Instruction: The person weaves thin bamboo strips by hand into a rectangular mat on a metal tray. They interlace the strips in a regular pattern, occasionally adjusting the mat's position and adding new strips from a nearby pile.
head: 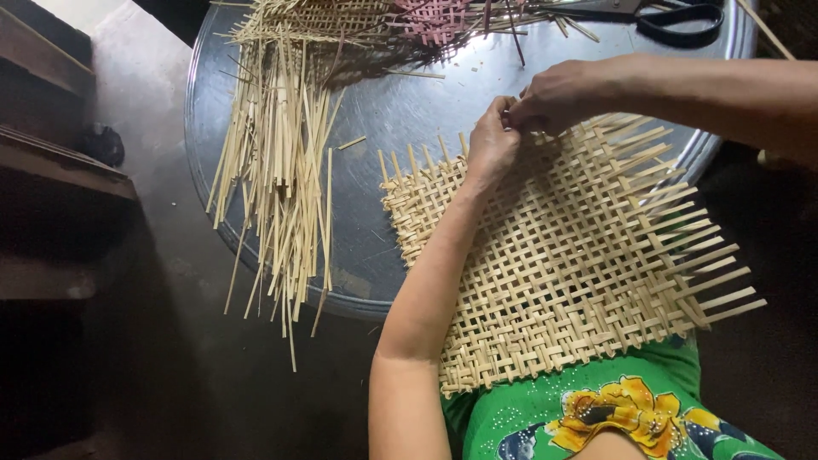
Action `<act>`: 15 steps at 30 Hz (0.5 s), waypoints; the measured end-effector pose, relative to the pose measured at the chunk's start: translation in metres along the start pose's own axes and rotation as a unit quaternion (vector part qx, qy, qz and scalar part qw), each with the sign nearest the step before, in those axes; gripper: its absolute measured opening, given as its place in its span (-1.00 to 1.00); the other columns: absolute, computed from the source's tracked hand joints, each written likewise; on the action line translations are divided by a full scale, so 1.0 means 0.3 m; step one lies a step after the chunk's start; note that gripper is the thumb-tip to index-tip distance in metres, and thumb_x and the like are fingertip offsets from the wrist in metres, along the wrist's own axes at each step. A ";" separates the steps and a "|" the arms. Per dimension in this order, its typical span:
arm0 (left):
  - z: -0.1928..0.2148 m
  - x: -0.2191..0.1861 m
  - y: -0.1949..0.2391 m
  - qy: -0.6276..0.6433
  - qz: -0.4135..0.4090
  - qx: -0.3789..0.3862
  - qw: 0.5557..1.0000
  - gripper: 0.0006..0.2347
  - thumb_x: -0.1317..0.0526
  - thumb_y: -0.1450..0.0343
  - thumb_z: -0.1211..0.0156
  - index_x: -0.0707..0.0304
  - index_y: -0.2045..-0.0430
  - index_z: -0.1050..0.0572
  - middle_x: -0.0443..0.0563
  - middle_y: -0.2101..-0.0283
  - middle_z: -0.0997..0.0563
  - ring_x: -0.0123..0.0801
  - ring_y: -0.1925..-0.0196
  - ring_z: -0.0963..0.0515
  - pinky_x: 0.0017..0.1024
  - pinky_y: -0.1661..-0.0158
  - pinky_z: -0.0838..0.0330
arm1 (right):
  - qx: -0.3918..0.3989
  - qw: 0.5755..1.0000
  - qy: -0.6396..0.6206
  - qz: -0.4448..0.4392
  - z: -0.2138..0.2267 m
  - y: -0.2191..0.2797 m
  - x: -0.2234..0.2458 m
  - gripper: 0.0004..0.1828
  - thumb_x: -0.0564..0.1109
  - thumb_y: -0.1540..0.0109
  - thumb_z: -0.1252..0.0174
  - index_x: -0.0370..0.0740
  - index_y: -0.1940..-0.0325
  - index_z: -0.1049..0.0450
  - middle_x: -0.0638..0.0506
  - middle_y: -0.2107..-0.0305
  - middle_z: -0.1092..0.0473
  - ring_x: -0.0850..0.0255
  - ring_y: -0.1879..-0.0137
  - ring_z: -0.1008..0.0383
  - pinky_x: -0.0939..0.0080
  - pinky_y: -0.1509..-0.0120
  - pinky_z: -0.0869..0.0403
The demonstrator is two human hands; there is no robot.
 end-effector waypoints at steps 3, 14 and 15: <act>-0.005 0.005 -0.005 0.006 -0.013 0.003 1.000 -0.76 0.42 -0.10 0.15 0.13 0.43 -0.32 0.04 0.44 -0.55 -0.23 0.42 -0.50 -0.40 0.46 -0.26 | -0.019 1.000 0.022 0.009 -0.005 0.032 0.032 -0.70 -0.16 -0.10 0.01 0.05 0.11 -0.20 0.16 0.49 -0.31 0.36 0.53 -0.37 0.47 0.57 -0.33; -0.011 -0.010 0.010 0.063 -0.014 0.000 0.998 -0.86 0.20 -0.14 -0.13 0.08 0.51 -0.37 -0.12 0.48 -0.53 -0.47 0.39 -0.49 -0.51 0.34 -0.30 | -0.223 0.968 -0.011 -0.114 0.048 0.203 -0.014 -0.79 0.11 -0.11 0.03 0.14 0.20 -0.25 0.14 0.24 -0.26 0.19 0.10 -0.32 0.11 0.44 -0.43; -0.008 -0.012 0.014 0.062 -0.015 0.001 0.998 -0.86 0.20 -0.14 -0.13 0.08 0.51 -0.37 -0.12 0.48 -0.53 -0.47 0.39 -0.49 -0.51 0.34 -0.30 | -0.224 0.967 -0.012 -0.117 0.036 0.198 -0.026 -0.79 0.11 -0.11 0.03 0.14 0.20 -0.25 0.14 0.24 -0.26 0.19 0.10 -0.32 0.11 0.44 -0.43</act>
Point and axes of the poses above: each hand's wrist, its own y-axis away from the middle knuckle, its own z-axis out of the back of the hand, x = y × z, the point moved 3 cm from there along -y, towards the middle knuckle
